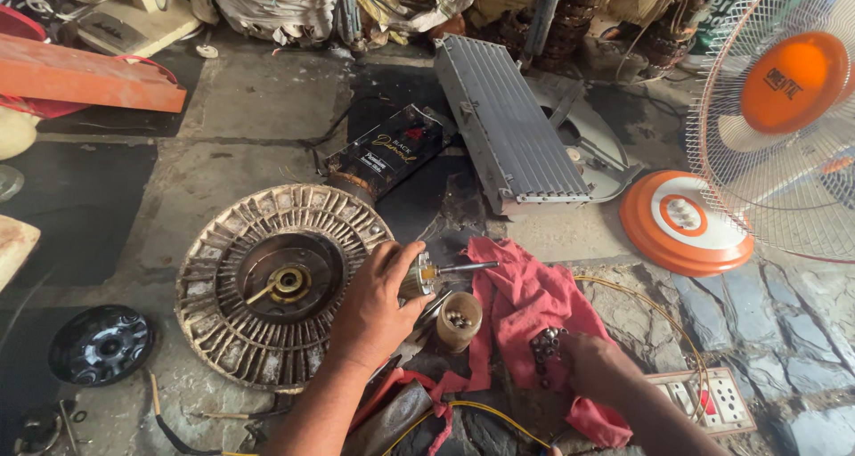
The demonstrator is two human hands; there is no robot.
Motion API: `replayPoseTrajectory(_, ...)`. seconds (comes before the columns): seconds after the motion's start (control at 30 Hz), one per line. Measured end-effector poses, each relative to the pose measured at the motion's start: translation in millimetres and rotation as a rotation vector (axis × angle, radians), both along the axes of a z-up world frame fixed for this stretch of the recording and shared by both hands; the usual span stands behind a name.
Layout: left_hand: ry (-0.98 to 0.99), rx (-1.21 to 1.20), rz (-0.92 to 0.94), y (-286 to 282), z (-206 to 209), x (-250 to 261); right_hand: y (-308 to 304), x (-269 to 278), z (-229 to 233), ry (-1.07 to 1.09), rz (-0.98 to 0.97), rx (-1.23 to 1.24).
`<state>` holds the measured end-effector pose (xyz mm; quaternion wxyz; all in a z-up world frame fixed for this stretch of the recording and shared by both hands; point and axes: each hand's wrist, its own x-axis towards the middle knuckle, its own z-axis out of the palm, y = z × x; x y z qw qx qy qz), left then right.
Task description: The person repairs a fan motor by inserting small metal bearings into a housing and using a screwdriver to adjust internal components.
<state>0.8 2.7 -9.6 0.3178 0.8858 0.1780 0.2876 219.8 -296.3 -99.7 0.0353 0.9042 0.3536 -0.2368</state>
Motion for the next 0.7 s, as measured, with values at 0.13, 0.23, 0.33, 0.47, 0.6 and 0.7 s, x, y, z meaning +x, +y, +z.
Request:
replayPoseTrajectory(0.13,-0.038,0.024,-0.021,1,-2,-2,12,-18,0,0.124,0.081,0.16)
replayPoseTrajectory(0.23,-0.049,0.021,-0.027,2,-2,-1,20,-24,-5,0.074,-0.067,0.116)
replayPoseTrajectory(0.33,-0.043,0.006,-0.032,3,-1,-3,23,-24,-10,0.019,-0.125,0.146)
replayPoseTrajectory(0.47,-0.044,0.004,-0.027,2,1,-3,28,-27,1,0.027,-0.265,0.05)
replayPoseTrajectory(0.6,-0.007,0.001,-0.008,1,4,-3,39,-41,17,-0.049,-0.259,-0.173)
replayPoseTrajectory(0.7,0.011,-0.013,-0.01,0,6,-3,40,-39,20,-0.016,-0.308,-0.167)
